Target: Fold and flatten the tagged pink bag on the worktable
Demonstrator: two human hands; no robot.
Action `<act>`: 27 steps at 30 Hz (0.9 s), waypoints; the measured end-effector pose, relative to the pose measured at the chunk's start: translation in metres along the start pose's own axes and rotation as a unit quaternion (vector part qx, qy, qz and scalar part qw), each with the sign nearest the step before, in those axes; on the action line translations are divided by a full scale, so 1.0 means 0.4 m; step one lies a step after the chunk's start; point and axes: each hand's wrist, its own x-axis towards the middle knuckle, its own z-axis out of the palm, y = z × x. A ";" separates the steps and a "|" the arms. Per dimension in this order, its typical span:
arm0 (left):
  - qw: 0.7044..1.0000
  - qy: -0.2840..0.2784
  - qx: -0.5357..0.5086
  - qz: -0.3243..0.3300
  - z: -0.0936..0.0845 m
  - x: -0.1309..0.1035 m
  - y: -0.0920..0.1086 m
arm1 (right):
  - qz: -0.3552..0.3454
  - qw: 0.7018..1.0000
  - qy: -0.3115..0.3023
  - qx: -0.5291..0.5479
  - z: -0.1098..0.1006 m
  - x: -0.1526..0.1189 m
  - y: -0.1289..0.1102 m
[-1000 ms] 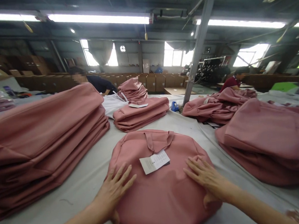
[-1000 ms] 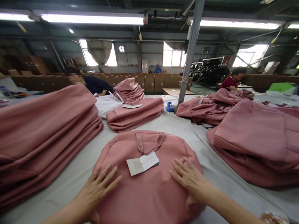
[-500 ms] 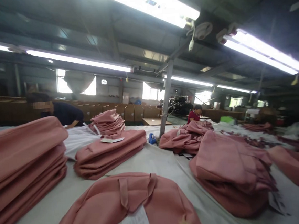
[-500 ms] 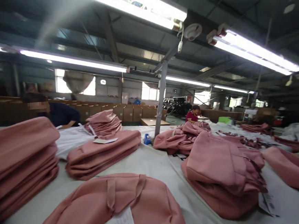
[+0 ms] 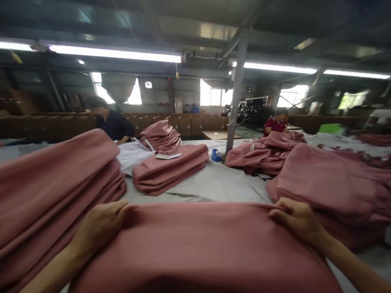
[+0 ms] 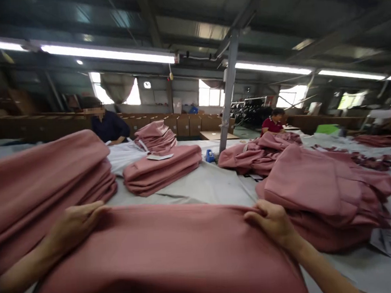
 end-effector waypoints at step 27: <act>0.840 -0.212 -0.154 0.476 0.398 -0.177 0.411 | -0.011 0.985 -0.136 -0.108 0.234 -0.001 0.200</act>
